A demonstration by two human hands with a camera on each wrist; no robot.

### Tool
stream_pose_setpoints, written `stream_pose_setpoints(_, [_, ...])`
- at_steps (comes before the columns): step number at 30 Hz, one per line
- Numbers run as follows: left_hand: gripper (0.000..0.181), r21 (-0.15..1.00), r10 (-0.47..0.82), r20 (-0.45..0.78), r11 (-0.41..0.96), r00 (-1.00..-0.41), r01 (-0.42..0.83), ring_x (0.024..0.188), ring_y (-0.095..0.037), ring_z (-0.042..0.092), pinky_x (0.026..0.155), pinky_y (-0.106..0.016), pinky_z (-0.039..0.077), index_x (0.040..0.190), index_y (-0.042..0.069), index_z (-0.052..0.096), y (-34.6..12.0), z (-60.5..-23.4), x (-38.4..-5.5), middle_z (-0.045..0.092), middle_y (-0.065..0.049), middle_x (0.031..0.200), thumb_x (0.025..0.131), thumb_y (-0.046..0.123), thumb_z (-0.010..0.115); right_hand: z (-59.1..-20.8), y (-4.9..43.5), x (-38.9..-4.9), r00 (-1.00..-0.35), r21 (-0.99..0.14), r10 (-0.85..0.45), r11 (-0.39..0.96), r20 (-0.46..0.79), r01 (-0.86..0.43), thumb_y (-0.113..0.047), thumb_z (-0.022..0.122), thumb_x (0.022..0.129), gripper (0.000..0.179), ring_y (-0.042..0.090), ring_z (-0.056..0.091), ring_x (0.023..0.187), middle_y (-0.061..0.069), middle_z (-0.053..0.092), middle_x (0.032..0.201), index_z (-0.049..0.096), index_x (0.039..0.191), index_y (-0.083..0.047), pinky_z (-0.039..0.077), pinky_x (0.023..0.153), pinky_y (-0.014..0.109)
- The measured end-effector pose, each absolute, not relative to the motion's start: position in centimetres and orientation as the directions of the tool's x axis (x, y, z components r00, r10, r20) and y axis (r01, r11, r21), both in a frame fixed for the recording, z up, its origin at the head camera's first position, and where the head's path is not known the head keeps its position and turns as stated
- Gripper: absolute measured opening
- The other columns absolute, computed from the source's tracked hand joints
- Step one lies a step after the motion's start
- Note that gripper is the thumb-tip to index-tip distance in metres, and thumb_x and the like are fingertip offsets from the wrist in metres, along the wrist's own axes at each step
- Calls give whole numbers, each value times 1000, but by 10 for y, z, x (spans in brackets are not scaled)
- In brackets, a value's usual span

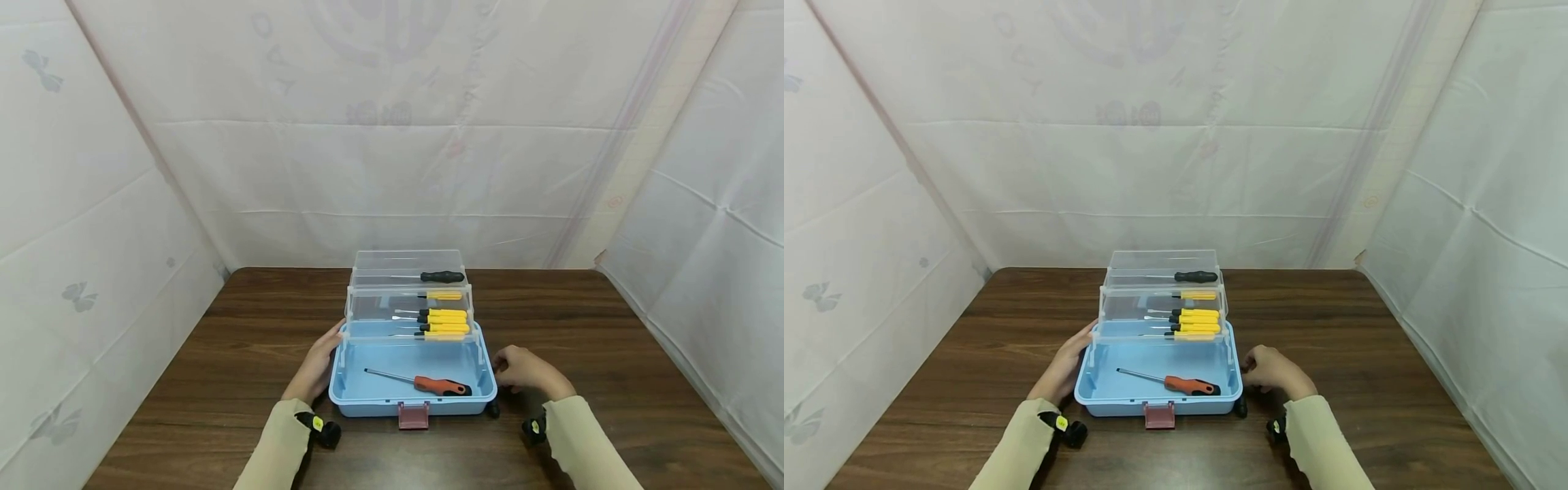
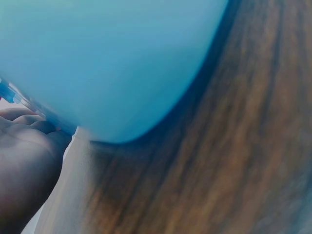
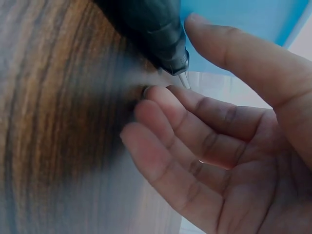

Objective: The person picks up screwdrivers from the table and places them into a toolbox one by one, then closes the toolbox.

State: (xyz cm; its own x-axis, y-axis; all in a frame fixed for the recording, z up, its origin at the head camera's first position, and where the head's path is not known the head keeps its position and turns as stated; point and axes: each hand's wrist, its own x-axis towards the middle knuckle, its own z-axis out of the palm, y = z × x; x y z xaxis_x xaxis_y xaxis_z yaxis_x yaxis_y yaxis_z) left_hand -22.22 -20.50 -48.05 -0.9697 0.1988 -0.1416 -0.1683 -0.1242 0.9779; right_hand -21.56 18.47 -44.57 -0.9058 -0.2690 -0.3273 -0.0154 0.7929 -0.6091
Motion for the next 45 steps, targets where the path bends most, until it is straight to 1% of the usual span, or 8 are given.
stream_pose_setpoints(13, [53, 977, 177, -158, -115, -971, -180, 149, -31, 9, 119, -50, 13, 154, 13, 21, -206, -481, -223, 11, -11, 162, 103, 22, 32, -446, 180, -214, -926, -606, -228, 796, -300, 0, -7, 72, 77, 24, 16, 58, 67, 6, 61, 76, 66, 98, 2, 57, 59, 32])
stream_pose_setpoints(21, [54, 976, 185, -148, -133, -972, -174, 149, -31, 9, 119, -51, 12, 154, 11, 21, -205, -481, -223, 12, -12, 162, 102, 21, 34, -445, 179, -214, -932, -579, -200, 815, -303, 13, -13, 74, 78, 22, 16, 58, 66, 6, 61, 76, 67, 94, 1, 55, 58, 31])
stream_pose_setpoints(28, [54, 975, 189, -150, -135, -970, -177, 149, -31, 7, 119, -51, 11, 154, 11, 21, -204, -480, -223, 11, -12, 162, 102, 21, 34, -442, 183, -215, -935, -570, -183, 822, -303, 24, -16, 74, 81, 27, 17, 60, 69, 8, 63, 81, 67, 97, 4, 56, 59, 32])
stream_pose_setpoints(41, [55, 977, 184, -157, -117, -970, -180, 149, -32, 8, 119, -51, 12, 154, 11, 21, -204, -478, -222, 11, -12, 162, 102, 21, 34, -443, 188, -215, -948, -539, -134, 841, -290, 46, -13, 71, 81, 18, 17, 57, 68, 7, 62, 79, 68, 92, 2, 55, 59, 31])
stream_pose_setpoints(45, [55, 977, 183, -161, -112, -970, -183, 149, -31, 9, 119, -50, 13, 154, 12, 21, -205, -478, -221, 12, -11, 162, 102, 22, 34, -444, 189, -215, -953, -534, -128, 845, -274, 41, -10, 72, 80, 14, 18, 55, 68, 6, 61, 77, 68, 88, 0, 52, 59, 31])
